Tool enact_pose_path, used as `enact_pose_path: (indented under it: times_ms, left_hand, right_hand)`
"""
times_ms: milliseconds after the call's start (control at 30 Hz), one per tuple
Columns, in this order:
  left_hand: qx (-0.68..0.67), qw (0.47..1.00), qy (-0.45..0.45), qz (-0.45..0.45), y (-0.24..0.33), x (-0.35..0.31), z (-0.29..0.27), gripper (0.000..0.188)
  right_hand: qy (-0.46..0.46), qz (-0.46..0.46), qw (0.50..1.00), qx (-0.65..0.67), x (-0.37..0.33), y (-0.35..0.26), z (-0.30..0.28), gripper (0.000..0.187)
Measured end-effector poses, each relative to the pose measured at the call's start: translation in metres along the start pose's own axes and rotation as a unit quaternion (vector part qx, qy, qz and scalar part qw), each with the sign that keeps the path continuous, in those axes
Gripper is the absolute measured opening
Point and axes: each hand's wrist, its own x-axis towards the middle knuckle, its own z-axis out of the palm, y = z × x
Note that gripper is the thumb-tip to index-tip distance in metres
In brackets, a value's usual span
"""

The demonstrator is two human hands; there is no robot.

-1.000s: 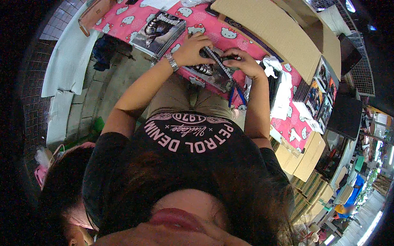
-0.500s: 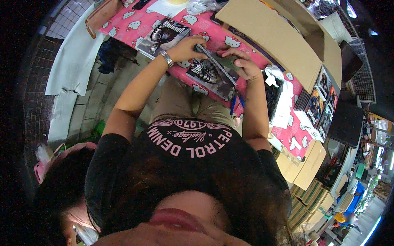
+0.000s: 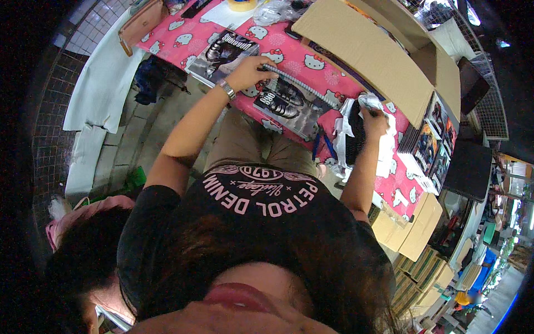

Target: The person uses wire cutters to trim the spiral binding on notebooks and slides them into silver pouches.

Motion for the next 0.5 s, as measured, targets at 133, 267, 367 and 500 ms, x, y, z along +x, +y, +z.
enact_pose_path:
  times_ms: [133, 267, 367, 500]
  left_hand:
    - [-0.123, 0.987, 0.022, -0.102, 0.013, -0.015, 0.007, 0.03]
    - [-0.162, 0.982, 0.068, -0.073, 0.012, -0.023, 0.027, 0.027]
    - [-0.179, 0.978, 0.095, -0.056, 0.016, -0.027, 0.038, 0.027]
    - [-0.221, 0.967, 0.115, -0.053, 0.022, -0.036, 0.047, 0.033]
  right_hand:
    - [0.208, -0.076, 0.966, -0.13, -0.039, 0.062, 0.017, 0.056]
    - [0.064, -0.267, 0.962, 0.001, -0.13, 0.025, 0.063, 0.057]
    - [0.085, -0.284, 0.95, -0.093, -0.169, 0.018, 0.092, 0.054]
    - [0.011, -0.27, 0.962, -0.044, -0.151, 0.035, 0.088, 0.051]
